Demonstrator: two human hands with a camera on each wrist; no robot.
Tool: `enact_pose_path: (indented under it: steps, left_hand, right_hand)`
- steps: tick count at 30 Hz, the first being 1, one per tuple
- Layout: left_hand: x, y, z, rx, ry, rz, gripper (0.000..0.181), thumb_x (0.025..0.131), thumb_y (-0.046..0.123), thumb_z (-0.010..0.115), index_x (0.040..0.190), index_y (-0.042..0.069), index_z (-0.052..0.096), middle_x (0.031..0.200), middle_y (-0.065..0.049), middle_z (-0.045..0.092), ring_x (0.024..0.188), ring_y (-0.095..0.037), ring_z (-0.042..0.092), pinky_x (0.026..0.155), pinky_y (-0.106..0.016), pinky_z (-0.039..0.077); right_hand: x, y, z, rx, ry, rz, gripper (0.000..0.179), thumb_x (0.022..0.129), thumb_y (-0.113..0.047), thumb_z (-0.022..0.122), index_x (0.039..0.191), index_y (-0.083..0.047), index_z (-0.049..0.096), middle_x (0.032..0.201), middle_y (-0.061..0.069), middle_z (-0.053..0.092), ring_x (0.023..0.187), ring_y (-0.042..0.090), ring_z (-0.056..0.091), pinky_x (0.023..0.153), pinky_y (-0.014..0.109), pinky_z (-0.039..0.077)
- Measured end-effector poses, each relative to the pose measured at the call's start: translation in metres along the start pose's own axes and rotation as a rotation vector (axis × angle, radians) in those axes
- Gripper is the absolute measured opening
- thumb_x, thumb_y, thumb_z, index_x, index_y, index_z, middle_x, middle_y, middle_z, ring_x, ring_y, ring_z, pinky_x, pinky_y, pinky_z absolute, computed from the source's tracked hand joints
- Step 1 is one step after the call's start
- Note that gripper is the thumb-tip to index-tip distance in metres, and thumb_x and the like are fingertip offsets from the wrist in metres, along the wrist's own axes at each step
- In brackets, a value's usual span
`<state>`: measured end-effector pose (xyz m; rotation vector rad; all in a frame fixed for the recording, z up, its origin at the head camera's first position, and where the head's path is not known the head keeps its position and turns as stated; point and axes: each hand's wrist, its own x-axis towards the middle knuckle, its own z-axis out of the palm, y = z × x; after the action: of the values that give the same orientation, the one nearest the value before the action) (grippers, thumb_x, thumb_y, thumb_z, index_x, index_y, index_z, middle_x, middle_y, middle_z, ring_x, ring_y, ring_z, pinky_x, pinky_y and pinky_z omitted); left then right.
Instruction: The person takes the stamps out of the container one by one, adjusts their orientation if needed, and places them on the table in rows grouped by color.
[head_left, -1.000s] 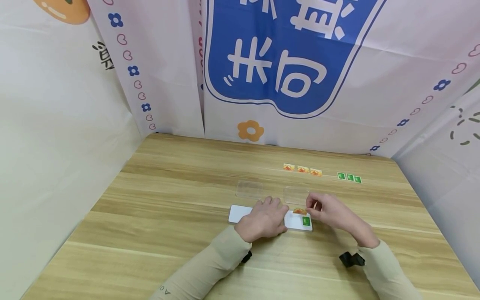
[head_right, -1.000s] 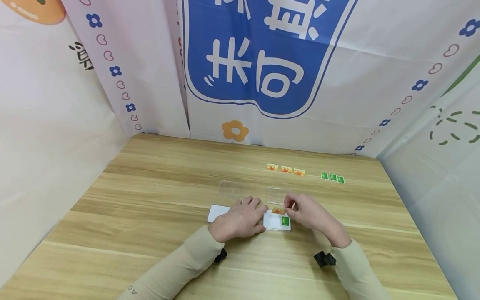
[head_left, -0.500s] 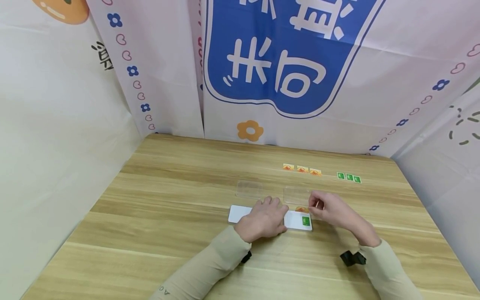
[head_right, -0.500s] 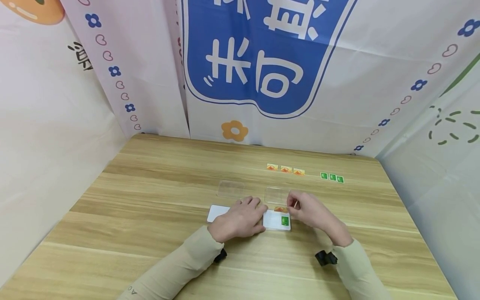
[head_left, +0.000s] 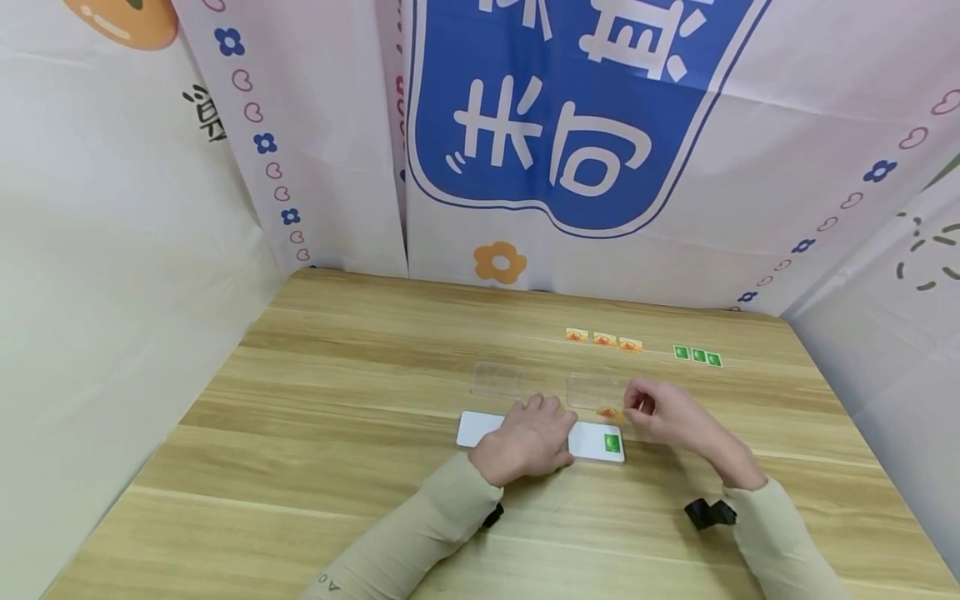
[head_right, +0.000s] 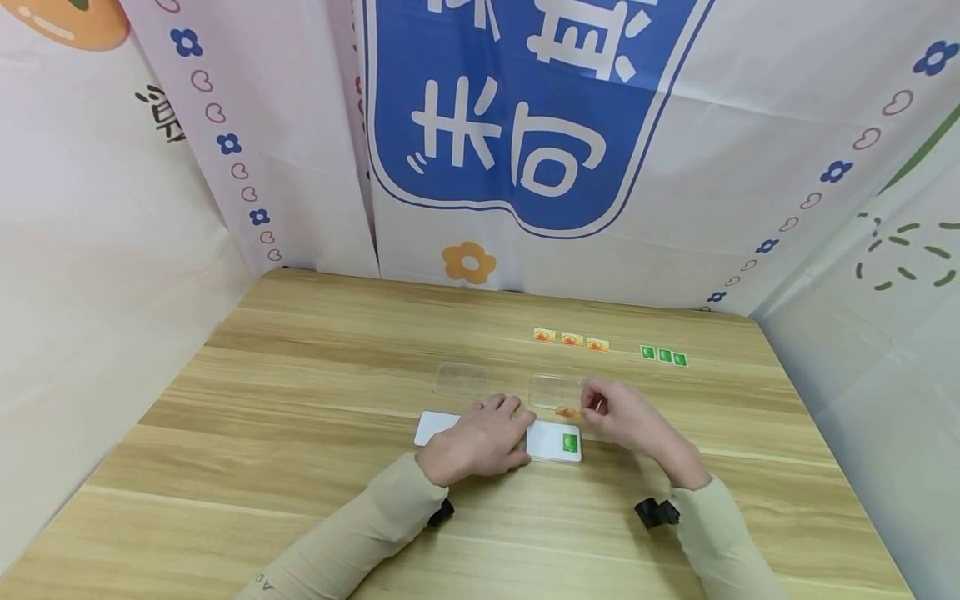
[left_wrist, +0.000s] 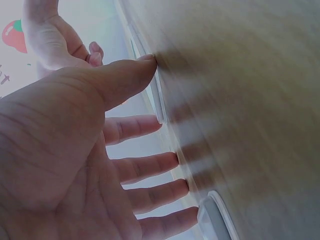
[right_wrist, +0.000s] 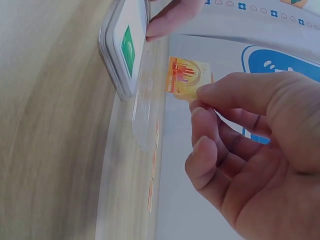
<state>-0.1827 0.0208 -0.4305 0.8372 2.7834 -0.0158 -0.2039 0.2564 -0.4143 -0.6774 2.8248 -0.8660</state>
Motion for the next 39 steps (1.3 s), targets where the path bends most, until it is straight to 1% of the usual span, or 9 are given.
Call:
enact_pose_path:
  steps: [4, 13, 17, 20, 25, 28, 32, 34, 39]
  left_hand:
    - [-0.001, 0.0, 0.0, 0.001, 0.002, 0.001, 0.044, 0.093, 0.052, 0.059, 0.127, 0.024, 0.054, 0.127, -0.001, 0.054, 0.121, -0.022, 0.049, 0.101, -0.045, 0.046]
    - [-0.002, 0.0, -0.001, -0.003, -0.001, 0.0, 0.045, 0.093, 0.051, 0.06, 0.128, 0.024, 0.054, 0.129, -0.001, 0.053, 0.123, -0.022, 0.048, 0.101, -0.045, 0.045]
    - [-0.002, 0.0, -0.001, -0.002, -0.002, 0.0, 0.045, 0.094, 0.051, 0.059, 0.129, 0.024, 0.053, 0.129, -0.001, 0.053, 0.123, -0.022, 0.048, 0.101, -0.045, 0.046]
    - [-0.002, 0.0, -0.001, -0.004, -0.003, 0.001, 0.045, 0.094, 0.052, 0.059, 0.129, 0.024, 0.054, 0.129, -0.001, 0.053, 0.123, -0.022, 0.048, 0.101, -0.044, 0.046]
    - [-0.002, 0.0, 0.0, 0.005, -0.006, 0.004, 0.045, 0.094, 0.052, 0.058, 0.129, 0.024, 0.053, 0.129, -0.001, 0.053, 0.123, -0.022, 0.048, 0.101, -0.044, 0.046]
    - [-0.002, -0.001, 0.0, 0.009, -0.008, -0.001, 0.045, 0.094, 0.052, 0.058, 0.129, 0.024, 0.053, 0.13, -0.001, 0.053, 0.123, -0.022, 0.048, 0.102, -0.044, 0.045]
    - [-0.002, 0.0, 0.0, 0.004, -0.009, -0.004, 0.044, 0.094, 0.052, 0.059, 0.128, 0.024, 0.053, 0.128, 0.0, 0.053, 0.122, -0.021, 0.048, 0.101, -0.044, 0.045]
    - [-0.003, 0.0, 0.001, 0.005, -0.006, 0.0, 0.044, 0.094, 0.051, 0.059, 0.128, 0.024, 0.054, 0.127, 0.0, 0.053, 0.121, -0.021, 0.049, 0.1, -0.043, 0.046]
    - [-0.003, 0.0, 0.0, 0.01, -0.001, 0.006, 0.045, 0.094, 0.052, 0.059, 0.129, 0.025, 0.053, 0.126, 0.0, 0.053, 0.121, -0.021, 0.048, 0.099, -0.042, 0.046]
  right_hand:
    - [0.0, 0.003, -0.001, -0.009, 0.016, 0.007, 0.012, 0.089, -0.005, 0.065, 0.084, -0.014, 0.06, 0.076, -0.004, 0.061, 0.068, 0.007, 0.054, 0.059, 0.022, 0.047]
    - [0.0, 0.006, -0.006, -0.013, 0.046, 0.005, 0.004, 0.09, -0.007, 0.065, 0.087, -0.007, 0.063, 0.078, -0.001, 0.063, 0.07, 0.007, 0.054, 0.059, 0.021, 0.048]
    - [0.0, 0.008, -0.007, -0.018, 0.065, 0.009, 0.004, 0.091, -0.008, 0.065, 0.089, -0.005, 0.064, 0.079, -0.001, 0.064, 0.07, 0.007, 0.053, 0.059, 0.021, 0.047]
    - [0.0, 0.011, -0.007, -0.014, 0.072, 0.017, 0.002, 0.091, -0.008, 0.064, 0.091, -0.006, 0.065, 0.08, -0.001, 0.064, 0.071, 0.007, 0.054, 0.06, 0.02, 0.048]
    - [0.0, 0.015, -0.008, -0.016, 0.088, 0.016, 0.006, 0.093, -0.01, 0.062, 0.092, -0.005, 0.066, 0.081, -0.001, 0.064, 0.072, 0.007, 0.054, 0.061, 0.02, 0.047]
    - [0.0, 0.017, -0.008, -0.012, 0.099, 0.011, 0.005, 0.093, -0.009, 0.063, 0.093, -0.006, 0.066, 0.081, 0.0, 0.065, 0.072, 0.006, 0.054, 0.062, 0.02, 0.047]
    - [0.0, 0.022, -0.01, -0.009, 0.102, 0.024, 0.005, 0.091, -0.006, 0.064, 0.095, -0.008, 0.066, 0.082, 0.001, 0.064, 0.073, 0.007, 0.053, 0.062, 0.02, 0.047]
    - [0.0, 0.025, -0.01, -0.009, 0.108, 0.036, 0.005, 0.091, -0.005, 0.064, 0.095, -0.007, 0.066, 0.083, 0.001, 0.064, 0.072, 0.007, 0.053, 0.062, 0.021, 0.046]
    - [-0.002, 0.03, -0.014, -0.002, 0.139, 0.034, 0.006, 0.091, -0.005, 0.064, 0.096, -0.005, 0.067, 0.082, 0.003, 0.064, 0.07, 0.007, 0.052, 0.059, 0.021, 0.045]
